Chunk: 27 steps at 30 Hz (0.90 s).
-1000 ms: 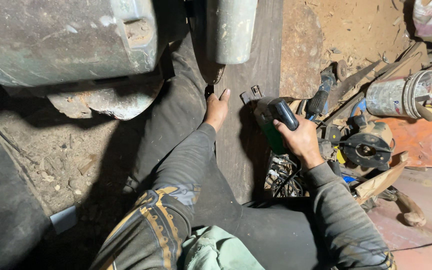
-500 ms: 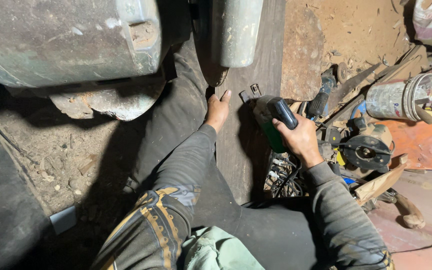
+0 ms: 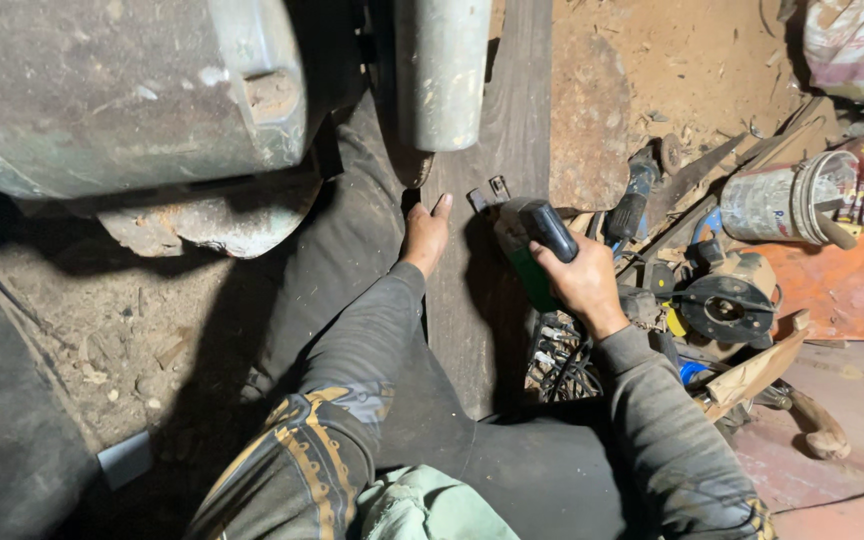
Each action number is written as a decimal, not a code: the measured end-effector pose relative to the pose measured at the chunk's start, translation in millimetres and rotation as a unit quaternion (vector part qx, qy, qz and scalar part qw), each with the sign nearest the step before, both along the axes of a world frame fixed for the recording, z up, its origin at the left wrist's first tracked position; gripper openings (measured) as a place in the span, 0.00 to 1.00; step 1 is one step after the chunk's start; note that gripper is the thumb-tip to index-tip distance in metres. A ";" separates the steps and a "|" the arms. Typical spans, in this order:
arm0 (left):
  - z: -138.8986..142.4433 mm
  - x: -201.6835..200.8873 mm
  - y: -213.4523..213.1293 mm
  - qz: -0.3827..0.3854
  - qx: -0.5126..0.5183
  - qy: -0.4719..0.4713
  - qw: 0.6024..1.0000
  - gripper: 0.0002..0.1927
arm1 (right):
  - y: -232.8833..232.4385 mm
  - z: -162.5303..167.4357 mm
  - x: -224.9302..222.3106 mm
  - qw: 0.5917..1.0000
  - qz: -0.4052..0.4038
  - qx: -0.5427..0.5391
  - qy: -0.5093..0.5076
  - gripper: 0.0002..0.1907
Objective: The person sits on the ground holding a wooden plank on their lap and cuts along a chalk line with a jigsaw, steadying the board with the other hand. After cutting, they set the plank aside and unplug the jigsaw's power cord from the extension.
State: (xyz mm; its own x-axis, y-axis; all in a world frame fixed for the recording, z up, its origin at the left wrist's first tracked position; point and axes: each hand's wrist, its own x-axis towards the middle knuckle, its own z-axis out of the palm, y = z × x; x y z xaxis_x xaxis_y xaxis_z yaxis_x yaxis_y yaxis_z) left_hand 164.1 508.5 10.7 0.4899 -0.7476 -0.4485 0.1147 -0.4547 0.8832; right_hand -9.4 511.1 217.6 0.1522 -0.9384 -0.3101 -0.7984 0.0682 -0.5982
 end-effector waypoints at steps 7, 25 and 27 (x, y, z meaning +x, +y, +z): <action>8.8 2.2 0.6 0.008 -0.016 0.040 0.999 0.35 | 2.3 -3.7 -1.8 0.999 0.019 -0.025 0.010 0.19; -2.9 -5.4 -5.1 0.040 -0.054 -0.099 0.993 0.30 | 56.6 -15.7 -44.2 0.990 -0.126 -0.001 -0.063 0.17; -5.8 -5.8 -5.7 0.043 -0.067 -0.080 0.994 0.30 | 61.3 -11.1 -45.9 0.986 -0.142 0.005 -0.092 0.17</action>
State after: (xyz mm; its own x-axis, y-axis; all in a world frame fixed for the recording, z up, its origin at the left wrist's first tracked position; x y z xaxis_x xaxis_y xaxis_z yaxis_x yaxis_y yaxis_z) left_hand 158.3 502.8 4.9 0.6108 -0.7482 -0.2592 0.0019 -0.3259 0.9454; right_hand -55.3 572.4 206.6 -0.0619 -0.9485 -0.3105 -0.6247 0.2795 -0.7291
